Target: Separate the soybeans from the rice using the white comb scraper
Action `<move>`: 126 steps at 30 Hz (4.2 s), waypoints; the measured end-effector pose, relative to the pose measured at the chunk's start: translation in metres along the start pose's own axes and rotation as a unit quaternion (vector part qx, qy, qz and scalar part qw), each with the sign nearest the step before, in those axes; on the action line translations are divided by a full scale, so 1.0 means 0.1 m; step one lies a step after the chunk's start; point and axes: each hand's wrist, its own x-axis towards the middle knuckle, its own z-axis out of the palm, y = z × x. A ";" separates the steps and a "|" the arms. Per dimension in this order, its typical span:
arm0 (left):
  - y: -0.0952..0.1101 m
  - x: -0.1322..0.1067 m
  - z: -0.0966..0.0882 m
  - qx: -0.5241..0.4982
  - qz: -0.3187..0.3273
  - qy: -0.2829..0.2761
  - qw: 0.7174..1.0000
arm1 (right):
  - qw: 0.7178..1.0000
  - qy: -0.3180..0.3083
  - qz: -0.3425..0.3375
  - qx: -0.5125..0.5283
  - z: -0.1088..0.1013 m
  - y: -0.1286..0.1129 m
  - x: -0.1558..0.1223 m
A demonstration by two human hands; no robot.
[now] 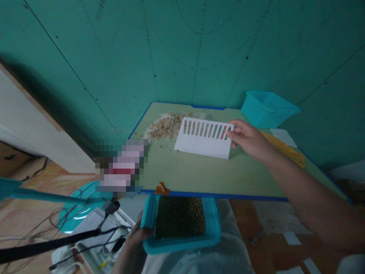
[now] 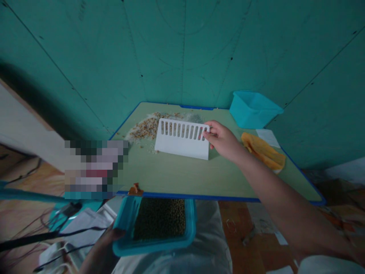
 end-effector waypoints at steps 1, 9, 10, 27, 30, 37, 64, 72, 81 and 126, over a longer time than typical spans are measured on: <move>0.00 0.00 0.00 -0.002 0.003 -0.007 1.000 | 1.000 0.000 0.002 0.003 -0.01 0.00 -0.01; -0.04 0.01 -0.04 0.005 0.008 -0.012 1.000 | 0.999 -0.025 0.008 0.027 0.00 -0.01 -0.06; -0.04 0.01 -0.04 0.007 0.009 -0.007 1.000 | 0.999 -0.028 0.009 0.028 0.00 -0.01 -0.07; 0.02 -0.03 -0.05 0.003 -0.011 -0.002 1.000 | 0.993 -0.086 0.035 0.068 -0.04 -0.05 -0.20; 0.01 -0.04 -0.07 -0.008 -0.005 -0.010 1.000 | 0.991 -0.097 0.053 0.074 -0.03 -0.04 -0.25; 0.00 -0.03 0.00 -0.012 -0.006 -0.023 1.000 | 0.982 -0.127 0.117 0.082 -0.08 0.01 -0.56; 0.12 -0.01 -0.38 -0.045 0.031 0.023 0.998 | 0.997 -0.044 -0.034 0.052 0.51 -0.25 0.16; 0.19 0.04 -0.31 -0.044 0.027 0.032 0.998 | 0.994 -0.068 -0.018 0.080 0.50 -0.28 -0.01; 0.23 -0.01 -0.31 -0.016 0.053 0.024 0.998 | 0.984 -0.129 0.010 0.123 0.62 -0.25 -0.10; 0.07 0.02 -0.12 -0.007 0.019 0.007 1.000 | 0.974 0.177 -0.144 0.000 0.07 -0.23 -0.62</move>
